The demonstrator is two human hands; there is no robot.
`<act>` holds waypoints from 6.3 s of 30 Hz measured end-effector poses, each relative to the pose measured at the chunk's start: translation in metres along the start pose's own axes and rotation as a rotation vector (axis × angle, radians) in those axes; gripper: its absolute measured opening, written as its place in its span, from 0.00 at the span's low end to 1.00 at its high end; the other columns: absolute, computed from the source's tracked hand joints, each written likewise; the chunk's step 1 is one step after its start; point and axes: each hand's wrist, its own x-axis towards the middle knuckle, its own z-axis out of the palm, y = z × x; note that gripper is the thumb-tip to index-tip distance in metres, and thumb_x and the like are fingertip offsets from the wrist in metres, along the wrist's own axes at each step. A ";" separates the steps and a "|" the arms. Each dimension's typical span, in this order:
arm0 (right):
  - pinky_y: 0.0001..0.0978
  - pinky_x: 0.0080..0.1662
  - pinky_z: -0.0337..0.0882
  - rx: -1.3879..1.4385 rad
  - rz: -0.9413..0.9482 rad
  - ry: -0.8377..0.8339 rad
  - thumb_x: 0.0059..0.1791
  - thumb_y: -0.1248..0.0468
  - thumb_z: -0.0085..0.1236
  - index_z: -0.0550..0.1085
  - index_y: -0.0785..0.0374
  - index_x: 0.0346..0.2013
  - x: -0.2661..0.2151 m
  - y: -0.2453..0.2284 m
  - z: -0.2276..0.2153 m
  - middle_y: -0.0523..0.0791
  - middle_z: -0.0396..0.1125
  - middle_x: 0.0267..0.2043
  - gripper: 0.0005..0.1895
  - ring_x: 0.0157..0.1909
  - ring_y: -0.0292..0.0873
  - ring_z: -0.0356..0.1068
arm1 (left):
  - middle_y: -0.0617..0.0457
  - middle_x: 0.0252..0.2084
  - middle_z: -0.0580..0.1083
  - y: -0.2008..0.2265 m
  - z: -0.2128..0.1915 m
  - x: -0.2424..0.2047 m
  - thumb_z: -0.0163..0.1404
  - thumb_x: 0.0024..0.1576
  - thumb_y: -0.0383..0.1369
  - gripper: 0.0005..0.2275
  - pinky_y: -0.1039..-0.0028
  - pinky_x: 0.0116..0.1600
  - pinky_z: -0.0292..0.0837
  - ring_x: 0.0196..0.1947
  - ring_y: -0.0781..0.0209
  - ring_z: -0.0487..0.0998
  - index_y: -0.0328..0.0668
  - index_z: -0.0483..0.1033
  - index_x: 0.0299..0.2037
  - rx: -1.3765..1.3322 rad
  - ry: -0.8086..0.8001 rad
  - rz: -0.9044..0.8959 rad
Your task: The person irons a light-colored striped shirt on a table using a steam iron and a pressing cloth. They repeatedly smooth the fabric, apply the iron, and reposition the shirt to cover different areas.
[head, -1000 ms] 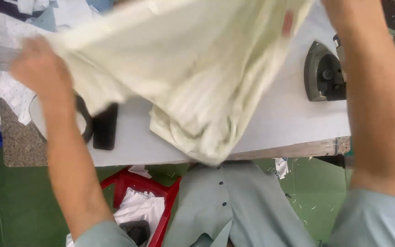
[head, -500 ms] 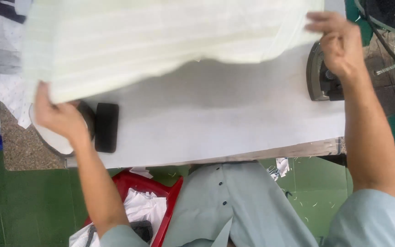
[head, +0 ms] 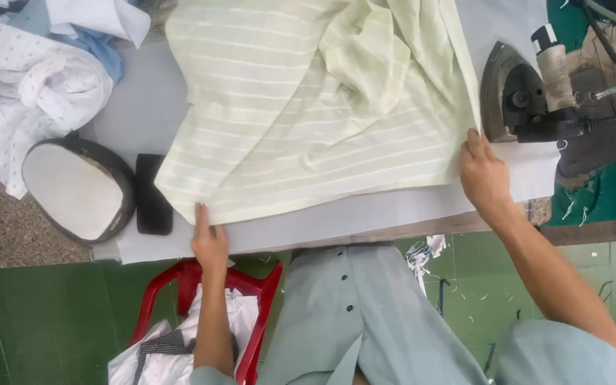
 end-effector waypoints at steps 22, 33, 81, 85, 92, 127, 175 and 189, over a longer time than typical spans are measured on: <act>0.46 0.67 0.65 0.546 -0.159 0.136 0.54 0.51 0.56 0.74 0.61 0.61 0.053 -0.112 0.035 0.50 0.72 0.60 0.25 0.67 0.51 0.67 | 0.32 0.76 0.52 -0.017 -0.058 0.107 0.41 0.71 0.33 0.24 0.38 0.73 0.44 0.75 0.35 0.52 0.32 0.55 0.76 0.353 -0.191 -0.054; 0.57 0.71 0.48 0.608 0.049 -0.123 0.61 0.46 0.36 0.58 0.67 0.72 0.084 -0.101 0.054 0.54 0.64 0.67 0.33 0.70 0.52 0.61 | 0.40 0.64 0.73 0.042 0.049 0.172 0.42 0.69 0.42 0.20 0.50 0.70 0.54 0.67 0.44 0.70 0.39 0.74 0.65 0.468 -0.006 0.471; 0.56 0.69 0.54 0.528 -0.062 0.122 0.60 0.49 0.43 0.69 0.60 0.69 0.059 -0.073 0.101 0.51 0.64 0.70 0.27 0.73 0.53 0.59 | 0.43 0.75 0.58 0.089 0.079 0.143 0.32 0.69 0.53 0.27 0.44 0.75 0.35 0.76 0.43 0.54 0.49 0.62 0.74 0.442 -0.276 0.150; 0.52 0.70 0.53 0.512 -0.014 0.272 0.60 0.49 0.42 0.69 0.62 0.68 0.049 -0.067 0.113 0.53 0.62 0.72 0.28 0.73 0.54 0.58 | 0.43 0.78 0.51 0.104 0.067 0.152 0.29 0.68 0.58 0.30 0.47 0.77 0.32 0.78 0.44 0.48 0.53 0.57 0.76 0.462 -0.380 0.030; 0.56 0.72 0.47 0.521 0.058 0.142 0.60 0.43 0.37 0.66 0.58 0.72 0.004 -0.075 0.086 0.52 0.56 0.76 0.32 0.78 0.56 0.49 | 0.44 0.79 0.49 0.101 0.052 0.170 0.26 0.69 0.57 0.29 0.44 0.76 0.32 0.78 0.44 0.46 0.55 0.56 0.76 0.406 -0.451 -0.006; 0.49 0.27 0.81 0.674 0.550 -0.741 0.62 0.59 0.54 0.63 0.71 0.65 0.125 0.053 -0.192 0.63 0.70 0.44 0.23 0.32 0.59 0.74 | 0.57 0.29 0.68 0.073 -0.071 0.020 0.55 0.63 0.44 0.13 0.75 0.35 0.68 0.25 0.66 0.67 0.44 0.72 0.37 -0.381 -0.035 -0.830; 0.43 0.39 0.78 0.388 -0.444 -0.357 0.52 0.35 0.46 0.69 0.54 0.40 0.107 -0.181 -0.109 0.50 0.74 0.26 0.25 0.33 0.51 0.79 | 0.42 0.78 0.52 -0.012 -0.003 0.036 0.35 0.69 0.51 0.28 0.46 0.76 0.34 0.78 0.43 0.47 0.47 0.58 0.75 0.362 -0.203 0.114; 0.45 0.43 0.77 0.451 -0.427 -0.567 0.53 0.35 0.42 0.67 0.53 0.43 0.105 -0.151 -0.108 0.51 0.75 0.30 0.25 0.38 0.53 0.79 | 0.43 0.79 0.48 -0.009 -0.003 0.037 0.31 0.69 0.52 0.29 0.46 0.76 0.31 0.79 0.44 0.44 0.48 0.54 0.77 0.358 -0.245 0.083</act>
